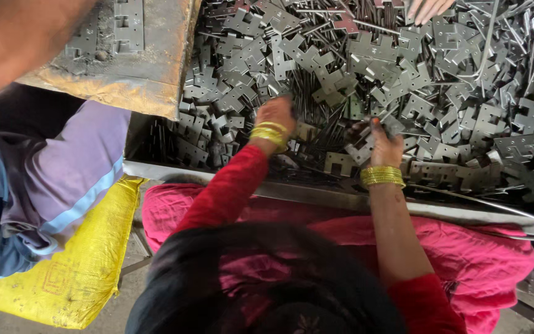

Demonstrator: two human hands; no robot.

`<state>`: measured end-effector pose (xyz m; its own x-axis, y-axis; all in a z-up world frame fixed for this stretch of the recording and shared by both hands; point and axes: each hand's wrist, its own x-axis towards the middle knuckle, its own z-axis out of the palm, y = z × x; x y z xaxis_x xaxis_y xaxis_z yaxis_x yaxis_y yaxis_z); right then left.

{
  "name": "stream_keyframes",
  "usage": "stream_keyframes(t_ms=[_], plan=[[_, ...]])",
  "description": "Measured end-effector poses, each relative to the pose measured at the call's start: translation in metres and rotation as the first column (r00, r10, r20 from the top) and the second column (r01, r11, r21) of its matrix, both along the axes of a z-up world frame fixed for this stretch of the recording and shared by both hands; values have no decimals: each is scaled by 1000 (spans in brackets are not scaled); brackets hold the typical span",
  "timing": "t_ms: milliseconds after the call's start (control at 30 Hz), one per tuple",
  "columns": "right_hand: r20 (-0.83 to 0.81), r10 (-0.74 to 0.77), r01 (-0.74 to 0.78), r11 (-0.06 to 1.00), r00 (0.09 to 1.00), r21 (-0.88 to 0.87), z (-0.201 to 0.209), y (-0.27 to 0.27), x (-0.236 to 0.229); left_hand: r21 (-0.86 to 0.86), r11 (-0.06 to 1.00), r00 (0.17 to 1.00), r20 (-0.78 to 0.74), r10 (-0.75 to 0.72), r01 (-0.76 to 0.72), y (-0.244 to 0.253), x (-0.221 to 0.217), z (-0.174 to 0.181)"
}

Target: The person sits on the floor and sorts small metal brackets from a large bin, picking them up by hand and placing them into a separate container. The task is repetitive and involves handling the parts one at a time.

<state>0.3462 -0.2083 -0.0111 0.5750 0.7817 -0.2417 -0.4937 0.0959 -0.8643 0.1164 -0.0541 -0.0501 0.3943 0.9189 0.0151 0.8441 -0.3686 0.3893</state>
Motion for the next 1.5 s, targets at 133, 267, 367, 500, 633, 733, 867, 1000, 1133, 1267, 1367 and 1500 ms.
stream_keyframes(t_ms=[133,267,367,500,633,733,867,1000,1133,1267,1367,1500], plan=[[-201,159,-173,983,967,-55,-27,5,-9,41,999,999,2,33,-33,-8,-68,21],[-410,291,-355,930,864,-89,-14,19,-45,-449,873,678,583,447,-189,-18,-71,47],[-489,134,-265,941,862,-209,4,16,-74,-530,846,302,800,518,-48,-50,-26,43],[-570,224,-217,973,791,81,7,19,-92,-595,804,182,790,585,-4,-74,3,48],[-367,163,-231,962,916,-149,-27,25,-97,-479,848,630,592,502,-225,-93,-5,62],[-61,203,-212,948,977,-237,-51,30,-113,45,959,922,291,256,-281,-105,-13,58],[310,296,-209,935,903,-286,-40,34,-126,-398,917,621,728,289,40,-93,-33,23],[760,646,-141,761,75,-633,-13,13,-74,-580,785,443,776,449,220,-68,-75,-17],[601,403,-8,826,-691,-563,-19,-26,-11,-525,850,436,756,488,-42,-73,-87,-31],[815,482,-179,814,-322,-553,-27,-20,13,-491,860,196,838,510,-141,-75,-77,-13],[791,489,-219,872,368,-438,-31,17,10,-461,870,156,859,487,-173,-72,-84,-6],[821,492,-86,841,-290,-534,-33,48,1,-454,877,205,853,479,-159,-78,-72,-17]])
